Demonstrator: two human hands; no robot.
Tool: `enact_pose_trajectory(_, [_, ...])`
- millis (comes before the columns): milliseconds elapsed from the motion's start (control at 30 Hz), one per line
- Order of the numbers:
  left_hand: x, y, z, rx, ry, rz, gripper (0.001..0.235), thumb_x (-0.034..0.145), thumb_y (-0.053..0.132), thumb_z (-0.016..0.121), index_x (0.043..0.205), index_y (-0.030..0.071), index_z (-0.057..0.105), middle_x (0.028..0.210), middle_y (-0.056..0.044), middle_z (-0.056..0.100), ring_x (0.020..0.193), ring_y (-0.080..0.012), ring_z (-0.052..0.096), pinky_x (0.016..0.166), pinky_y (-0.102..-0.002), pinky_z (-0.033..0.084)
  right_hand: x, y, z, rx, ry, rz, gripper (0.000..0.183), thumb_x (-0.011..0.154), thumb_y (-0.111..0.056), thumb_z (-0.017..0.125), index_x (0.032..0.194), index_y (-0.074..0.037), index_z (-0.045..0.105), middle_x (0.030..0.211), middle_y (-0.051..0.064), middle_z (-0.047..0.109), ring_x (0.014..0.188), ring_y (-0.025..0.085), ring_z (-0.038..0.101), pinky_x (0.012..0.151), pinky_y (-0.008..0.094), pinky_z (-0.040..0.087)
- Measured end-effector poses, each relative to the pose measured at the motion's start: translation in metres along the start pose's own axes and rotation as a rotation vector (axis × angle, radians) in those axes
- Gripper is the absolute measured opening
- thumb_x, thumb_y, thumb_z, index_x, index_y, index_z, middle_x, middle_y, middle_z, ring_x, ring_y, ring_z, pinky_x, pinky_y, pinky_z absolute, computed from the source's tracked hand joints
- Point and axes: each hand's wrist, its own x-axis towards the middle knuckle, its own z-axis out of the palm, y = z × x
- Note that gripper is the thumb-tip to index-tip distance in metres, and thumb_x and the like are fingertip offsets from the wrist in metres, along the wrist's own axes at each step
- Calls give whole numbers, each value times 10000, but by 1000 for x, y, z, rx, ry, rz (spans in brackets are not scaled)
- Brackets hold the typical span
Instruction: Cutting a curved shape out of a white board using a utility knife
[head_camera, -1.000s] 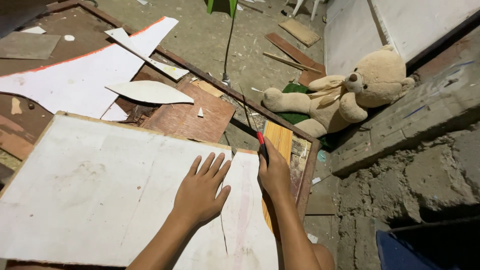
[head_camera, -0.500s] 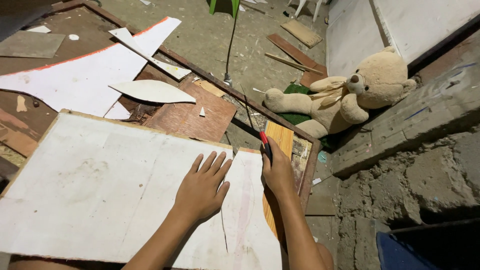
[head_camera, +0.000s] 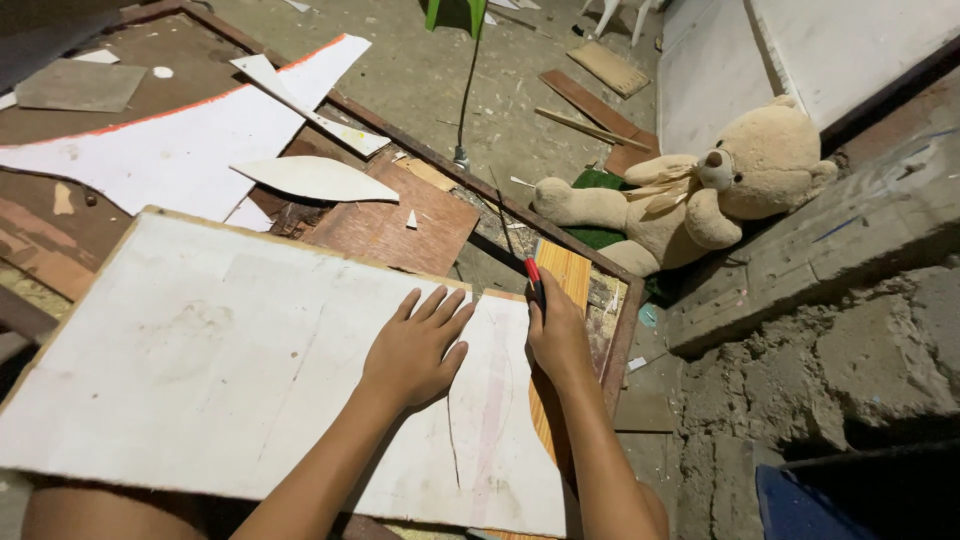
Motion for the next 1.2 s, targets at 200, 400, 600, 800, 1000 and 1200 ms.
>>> enact_pose_trajectory(200, [5, 1, -5, 23, -36, 25, 605, 1010, 469, 347, 1565, 238, 418, 1645, -29, 393, 1543, -238, 305, 1277, -488, 130, 4, 3, -3, 42, -7, 28, 574, 949, -110, 618, 1507, -101, 480, 1317, 237, 658, 1187, 454, 641, 1005, 533, 498])
enact_pose_trajectory(400, [5, -2, -9, -29, -1, 30, 601, 1004, 470, 396, 1551, 228, 449, 1619, -54, 437, 1521, -260, 360, 1268, -511, 176, 7, 3, -6, 48, -14, 36, 571, 957, -128, 624, 1512, -121, 491, 1313, 245, 659, 1196, 453, 641, 1007, 531, 513])
enact_pose_trajectory(600, [5, 4, -11, -74, -35, 3, 553, 1009, 353, 370, 1542, 233, 453, 1632, -36, 414, 1534, -236, 329, 1276, -482, 143, 3, 12, -1, -4, -38, 45, 593, 934, -162, 632, 1508, -156, 483, 1299, 219, 672, 1204, 421, 646, 1031, 531, 488])
enact_pose_trajectory(800, [1, -2, -15, -165, 56, 6, 586, 870, 360, 554, 1424, 177, 598, 1550, -106, 524, 1488, -283, 424, 1267, -496, 200, 9, 14, 3, 71, -9, -22, 594, 914, -100, 646, 1489, -94, 496, 1300, 270, 658, 1197, 469, 630, 1026, 556, 478])
enact_pose_trajectory(1000, [0, -8, -5, -170, 121, 11, 661, 757, 418, 545, 1385, 226, 616, 1558, -129, 526, 1506, -317, 417, 1252, -518, 254, 4, 2, 3, 66, 13, 38, 591, 907, -125, 680, 1483, -135, 548, 1270, 253, 685, 1200, 456, 637, 1031, 530, 496])
enact_pose_trajectory(1200, [3, -14, 4, -278, 259, 100, 763, 619, 408, 617, 1332, 134, 635, 1554, -152, 503, 1454, -300, 435, 1223, -487, 233, 11, 14, 13, 28, -54, 150, 556, 931, -152, 557, 1483, -183, 505, 1313, 204, 669, 1128, 477, 625, 891, 532, 477])
